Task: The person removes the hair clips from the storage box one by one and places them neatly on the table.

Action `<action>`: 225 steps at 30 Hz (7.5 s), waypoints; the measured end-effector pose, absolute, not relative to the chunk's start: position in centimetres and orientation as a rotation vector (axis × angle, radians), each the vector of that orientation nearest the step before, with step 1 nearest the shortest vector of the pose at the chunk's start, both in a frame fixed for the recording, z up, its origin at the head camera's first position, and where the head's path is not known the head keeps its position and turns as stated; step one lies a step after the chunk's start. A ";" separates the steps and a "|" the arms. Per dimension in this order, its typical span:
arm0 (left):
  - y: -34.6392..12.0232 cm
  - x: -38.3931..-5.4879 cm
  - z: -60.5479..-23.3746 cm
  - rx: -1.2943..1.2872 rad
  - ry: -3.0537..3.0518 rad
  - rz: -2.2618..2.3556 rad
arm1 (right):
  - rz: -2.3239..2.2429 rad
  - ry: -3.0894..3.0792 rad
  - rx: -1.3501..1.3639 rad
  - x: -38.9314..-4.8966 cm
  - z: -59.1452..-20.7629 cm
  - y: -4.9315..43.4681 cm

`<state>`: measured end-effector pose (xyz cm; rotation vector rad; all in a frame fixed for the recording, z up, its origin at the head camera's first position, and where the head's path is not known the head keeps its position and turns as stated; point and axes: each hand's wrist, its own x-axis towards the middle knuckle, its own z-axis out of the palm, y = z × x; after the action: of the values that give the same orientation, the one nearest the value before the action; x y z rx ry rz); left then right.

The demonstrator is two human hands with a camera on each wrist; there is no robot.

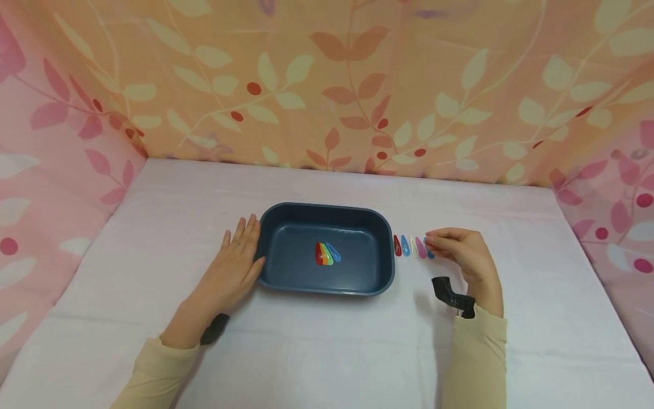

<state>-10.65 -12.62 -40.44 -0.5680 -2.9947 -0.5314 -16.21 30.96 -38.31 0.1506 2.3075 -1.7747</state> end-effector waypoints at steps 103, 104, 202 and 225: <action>-12.5 -10.0 -40.6 -0.585 -2.947 -0.531 | -0.785 2.451 -0.555 -19.9 -39.4 14.5; -12.5 -10.1 -40.6 -0.585 -2.947 -0.527 | -0.790 2.448 -0.547 -20.0 -39.3 14.5; -12.3 -10.3 -40.8 -0.554 -2.942 -0.535 | -1.602 2.232 -0.364 -17.5 -36.8 17.1; -12.5 -10.0 -40.8 -0.540 -2.940 -0.552 | -1.746 2.304 -0.282 -16.0 -36.8 22.5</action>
<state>-9.99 -12.54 -40.85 -0.5397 -2.9398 -0.5522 -16.00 22.50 -36.80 -0.2817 2.3040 -1.7465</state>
